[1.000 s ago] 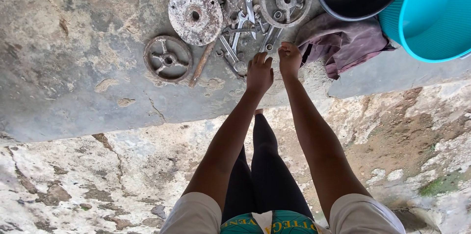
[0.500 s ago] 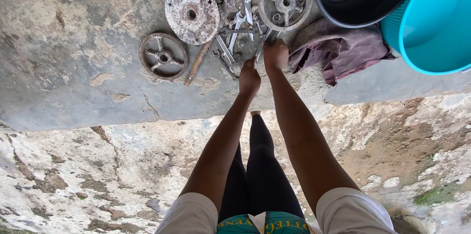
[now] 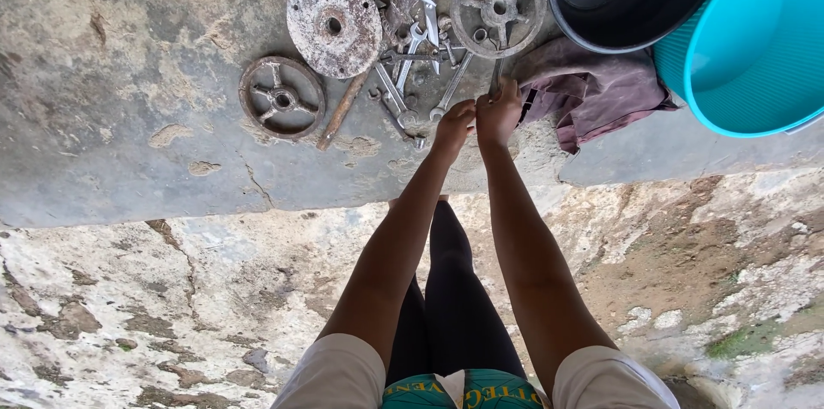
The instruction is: Cleaning and organizing various mechanical metal parts and tools.
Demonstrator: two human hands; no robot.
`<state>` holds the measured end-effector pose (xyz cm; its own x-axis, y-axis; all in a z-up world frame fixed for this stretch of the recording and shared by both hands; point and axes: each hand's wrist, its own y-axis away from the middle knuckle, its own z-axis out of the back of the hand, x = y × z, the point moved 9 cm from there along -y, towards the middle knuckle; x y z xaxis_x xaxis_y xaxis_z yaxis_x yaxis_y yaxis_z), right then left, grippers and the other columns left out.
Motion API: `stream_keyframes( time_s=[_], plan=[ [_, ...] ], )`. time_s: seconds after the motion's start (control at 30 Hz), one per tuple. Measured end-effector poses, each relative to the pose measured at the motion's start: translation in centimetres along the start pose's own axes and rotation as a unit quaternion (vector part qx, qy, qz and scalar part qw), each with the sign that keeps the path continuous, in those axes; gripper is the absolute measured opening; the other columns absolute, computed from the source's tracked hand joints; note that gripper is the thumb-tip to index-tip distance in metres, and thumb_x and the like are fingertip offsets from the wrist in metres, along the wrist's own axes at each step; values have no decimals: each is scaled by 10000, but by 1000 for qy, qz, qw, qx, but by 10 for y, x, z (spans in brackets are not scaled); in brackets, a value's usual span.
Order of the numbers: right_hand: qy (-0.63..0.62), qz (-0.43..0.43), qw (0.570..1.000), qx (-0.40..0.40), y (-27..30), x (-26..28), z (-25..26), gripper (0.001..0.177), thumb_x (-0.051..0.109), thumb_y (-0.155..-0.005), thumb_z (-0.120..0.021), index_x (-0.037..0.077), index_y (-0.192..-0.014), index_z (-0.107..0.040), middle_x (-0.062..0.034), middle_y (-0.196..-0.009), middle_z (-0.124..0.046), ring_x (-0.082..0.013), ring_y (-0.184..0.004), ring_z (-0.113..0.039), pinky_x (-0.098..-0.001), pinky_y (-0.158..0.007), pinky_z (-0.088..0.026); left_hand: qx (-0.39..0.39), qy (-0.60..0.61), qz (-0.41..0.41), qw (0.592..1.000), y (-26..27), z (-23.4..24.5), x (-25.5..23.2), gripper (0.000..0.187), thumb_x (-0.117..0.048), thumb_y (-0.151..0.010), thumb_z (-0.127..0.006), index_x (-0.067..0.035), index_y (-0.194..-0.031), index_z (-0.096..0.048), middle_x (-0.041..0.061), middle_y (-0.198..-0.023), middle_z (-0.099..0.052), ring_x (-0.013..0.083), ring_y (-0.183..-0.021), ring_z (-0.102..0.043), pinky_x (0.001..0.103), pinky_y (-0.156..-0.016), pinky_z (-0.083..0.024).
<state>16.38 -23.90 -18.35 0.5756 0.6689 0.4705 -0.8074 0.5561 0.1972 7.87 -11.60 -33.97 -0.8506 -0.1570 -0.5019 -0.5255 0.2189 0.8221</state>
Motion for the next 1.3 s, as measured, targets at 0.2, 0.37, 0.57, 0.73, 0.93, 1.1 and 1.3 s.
stream_keyframes(
  time_s=[0.2,0.37,0.57,0.73,0.93,1.1,1.3],
  plan=[
    [-87,134,987,-11,53,45,21,336,-88,-912,-673,26,-1200,-543,-174,-1158,-567,-339,-942,-658,-408,-703,-565,41,246,100,963,-2,-13,19,346,-323,-1100,-665,3,-1219,-676,33,-982,-630,144,-853,-583,326,-772,-490],
    [-164,121,978,51,83,64,34,329,-113,-885,-680,43,-1140,-542,-140,-1122,-544,-276,-880,-616,-384,-679,-525,76,190,96,974,40,5,-29,255,-88,-975,-660,40,-1193,-689,106,-990,-704,164,-842,-675,313,-770,-573],
    [-206,97,968,108,129,59,18,336,-138,-893,-631,38,-1169,-554,-140,-1165,-501,-241,-869,-596,-331,-666,-531,21,81,70,994,96,34,-61,295,30,-931,-600,47,-1213,-683,116,-948,-716,169,-770,-692,310,-663,-586],
    [-223,135,956,137,150,93,2,393,-154,-881,-619,36,-1220,-554,-161,-1245,-474,-269,-1017,-628,-311,-744,-606,-39,127,14,991,121,77,-65,316,65,-929,-558,35,-1225,-664,90,-952,-700,161,-769,-693,302,-632,-579],
    [-252,145,934,206,164,127,-32,497,-146,-832,-661,19,-1279,-524,-192,-1326,-446,-266,-1023,-688,-317,-809,-636,-132,79,-111,982,119,162,-95,368,121,-917,-559,63,-1259,-679,130,-986,-726,155,-808,-662,289,-669,-527],
    [-213,167,925,268,183,131,-61,431,-106,-822,-722,31,-1201,-571,-160,-1372,-498,-227,-900,-721,-311,-756,-610,-237,56,-154,958,114,253,-152,324,47,-980,-542,8,-1285,-645,75,-1004,-744,140,-783,-715,240,-613,-495],
    [-157,166,923,309,201,118,-79,286,-37,-849,-738,27,-1102,-622,-127,-1290,-562,-234,-852,-720,-328,-709,-597,-303,113,-99,941,49,355,-156,316,40,-913,-612,-59,-1207,-668,25,-878,-708,143,-718,-731,271,-533,-496]
  ],
)
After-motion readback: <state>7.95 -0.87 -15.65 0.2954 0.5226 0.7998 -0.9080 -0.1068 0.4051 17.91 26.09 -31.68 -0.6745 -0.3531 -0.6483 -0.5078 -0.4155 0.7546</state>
